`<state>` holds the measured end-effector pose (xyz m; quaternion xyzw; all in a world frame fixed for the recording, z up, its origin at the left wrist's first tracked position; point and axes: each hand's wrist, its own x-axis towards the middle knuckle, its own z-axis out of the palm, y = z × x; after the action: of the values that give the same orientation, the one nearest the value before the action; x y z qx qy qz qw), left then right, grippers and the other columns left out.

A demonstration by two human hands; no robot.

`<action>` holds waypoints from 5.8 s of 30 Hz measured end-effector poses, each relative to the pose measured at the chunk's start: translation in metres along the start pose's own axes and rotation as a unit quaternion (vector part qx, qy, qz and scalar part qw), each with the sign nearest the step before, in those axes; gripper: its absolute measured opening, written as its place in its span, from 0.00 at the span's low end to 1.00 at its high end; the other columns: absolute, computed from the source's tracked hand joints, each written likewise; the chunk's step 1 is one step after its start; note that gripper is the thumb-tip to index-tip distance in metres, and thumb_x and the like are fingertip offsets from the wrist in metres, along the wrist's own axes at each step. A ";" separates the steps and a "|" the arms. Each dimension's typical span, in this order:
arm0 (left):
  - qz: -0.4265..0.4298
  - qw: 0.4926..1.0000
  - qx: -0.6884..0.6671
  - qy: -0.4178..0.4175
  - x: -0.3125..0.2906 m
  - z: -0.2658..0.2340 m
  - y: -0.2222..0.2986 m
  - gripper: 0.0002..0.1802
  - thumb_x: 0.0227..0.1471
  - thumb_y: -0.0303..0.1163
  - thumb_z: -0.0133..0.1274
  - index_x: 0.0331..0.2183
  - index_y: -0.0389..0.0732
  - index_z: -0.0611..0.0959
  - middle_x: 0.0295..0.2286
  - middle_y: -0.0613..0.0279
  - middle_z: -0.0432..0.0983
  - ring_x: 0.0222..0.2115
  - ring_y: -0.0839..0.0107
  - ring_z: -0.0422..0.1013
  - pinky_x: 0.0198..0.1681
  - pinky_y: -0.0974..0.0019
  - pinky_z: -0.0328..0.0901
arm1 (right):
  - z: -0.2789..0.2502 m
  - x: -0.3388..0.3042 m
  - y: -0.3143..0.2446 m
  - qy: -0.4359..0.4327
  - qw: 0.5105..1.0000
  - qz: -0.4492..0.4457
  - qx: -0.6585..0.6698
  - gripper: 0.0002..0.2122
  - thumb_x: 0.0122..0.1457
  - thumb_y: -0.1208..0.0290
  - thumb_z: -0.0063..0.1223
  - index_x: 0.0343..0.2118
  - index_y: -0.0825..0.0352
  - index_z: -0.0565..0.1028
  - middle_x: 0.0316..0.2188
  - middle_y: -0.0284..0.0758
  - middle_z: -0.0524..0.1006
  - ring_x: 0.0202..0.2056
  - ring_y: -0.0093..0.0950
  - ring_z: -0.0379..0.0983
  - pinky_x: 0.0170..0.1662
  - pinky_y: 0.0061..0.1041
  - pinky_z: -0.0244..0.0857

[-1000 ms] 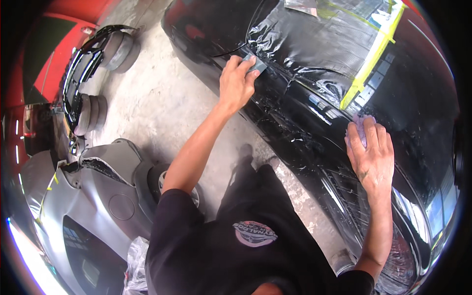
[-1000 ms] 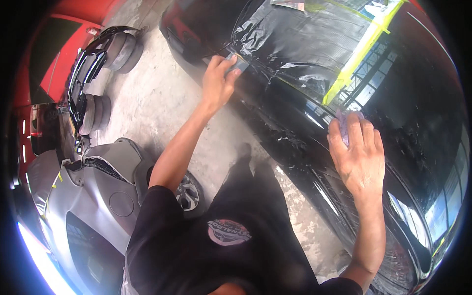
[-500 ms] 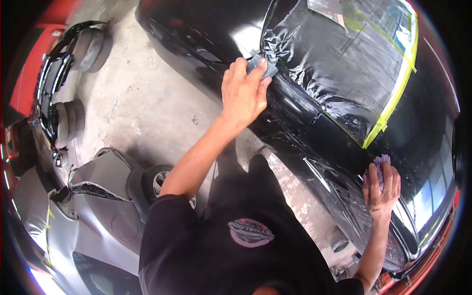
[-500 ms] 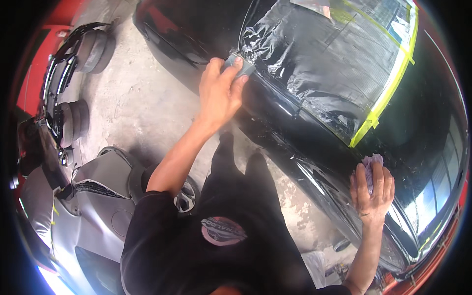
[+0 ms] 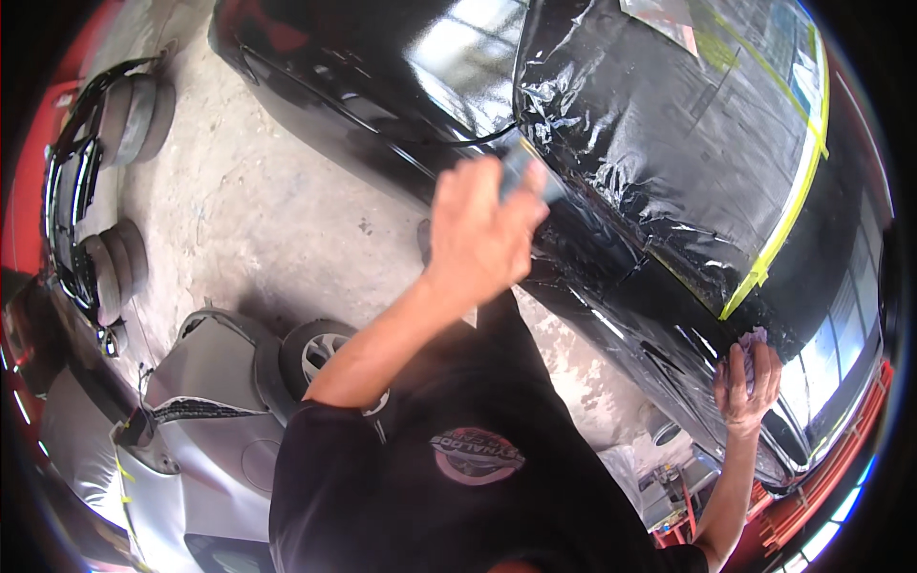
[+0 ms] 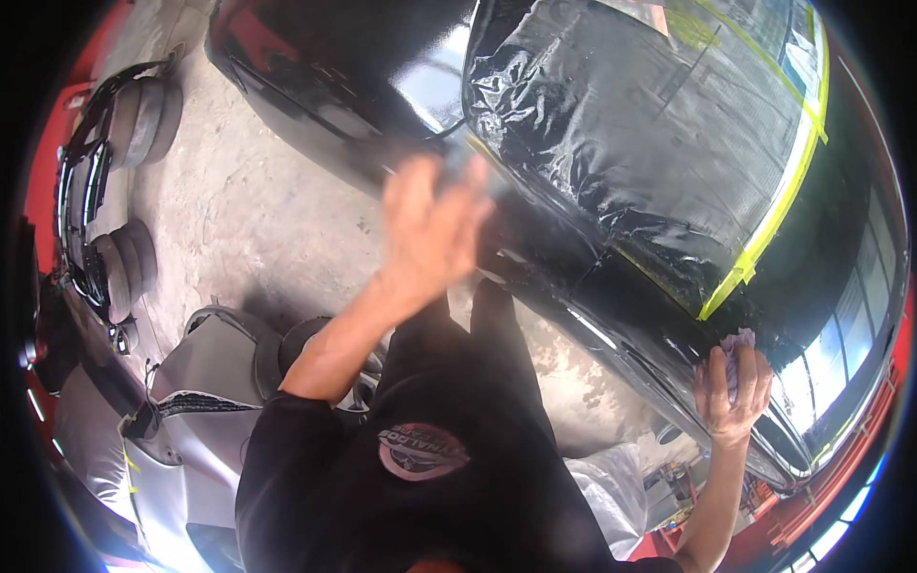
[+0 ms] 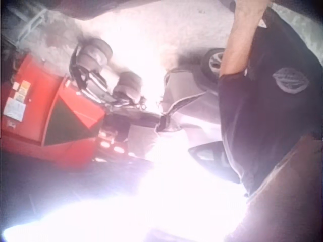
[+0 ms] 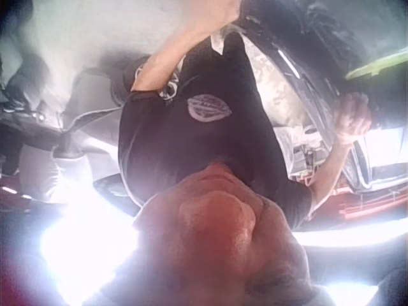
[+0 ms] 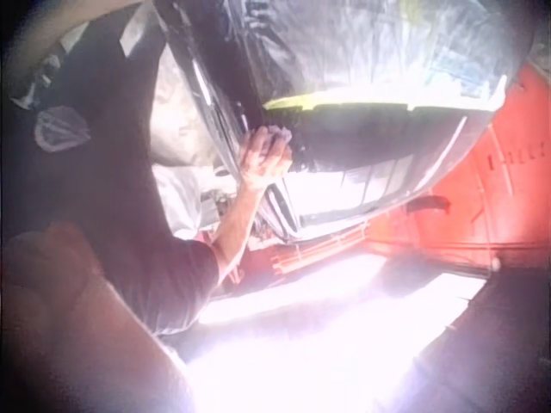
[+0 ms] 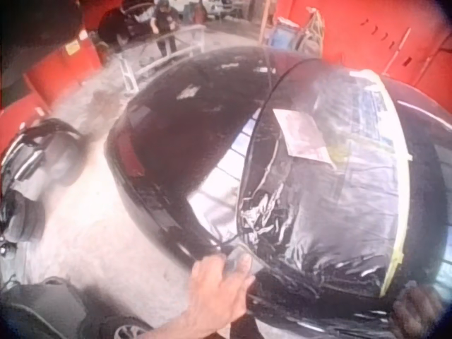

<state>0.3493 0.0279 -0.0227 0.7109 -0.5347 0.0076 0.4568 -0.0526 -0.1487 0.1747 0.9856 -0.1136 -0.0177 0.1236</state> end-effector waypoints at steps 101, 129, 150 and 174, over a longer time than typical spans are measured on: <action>-0.018 0.998 0.009 -0.053 0.018 -0.010 -0.020 0.32 0.46 0.27 0.73 0.56 0.41 0.86 0.38 0.49 0.72 0.36 0.49 0.70 0.39 0.47 0.64 | 0.003 -0.006 0.002 -0.004 1.000 0.008 -0.002 0.17 0.66 0.70 0.65 0.57 0.64 0.79 0.53 0.53 0.79 0.46 0.49 0.79 0.44 0.47 0.78; -0.035 0.997 0.023 -0.072 0.024 -0.011 -0.018 0.32 0.48 0.29 0.72 0.56 0.38 0.86 0.37 0.47 0.72 0.34 0.50 0.70 0.36 0.47 0.63 | 0.002 -0.011 0.003 -0.024 1.000 0.013 -0.014 0.20 0.64 0.70 0.67 0.58 0.63 0.77 0.55 0.52 0.78 0.49 0.49 0.79 0.47 0.48 0.78; 0.002 0.991 0.073 -0.110 0.024 -0.008 0.003 0.31 0.48 0.26 0.73 0.56 0.38 0.88 0.38 0.47 0.73 0.36 0.50 0.73 0.35 0.52 0.69 | 0.004 -0.006 0.003 -0.015 1.000 0.017 -0.005 0.21 0.61 0.71 0.68 0.58 0.62 0.79 0.54 0.52 0.79 0.48 0.48 0.79 0.46 0.47 0.78; -0.013 0.997 0.026 -0.074 0.022 -0.015 -0.022 0.34 0.46 0.23 0.73 0.58 0.39 0.86 0.41 0.45 0.75 0.36 0.48 0.73 0.39 0.51 0.69 | 0.003 -0.010 0.004 -0.017 1.000 0.010 -0.002 0.18 0.67 0.69 0.64 0.59 0.64 0.78 0.55 0.53 0.78 0.47 0.50 0.79 0.46 0.50 0.77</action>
<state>0.3825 0.0214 -0.0168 0.7283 -0.5572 -0.0370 0.3972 -0.0636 -0.1508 0.1731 0.9838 -0.1252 -0.0330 0.1236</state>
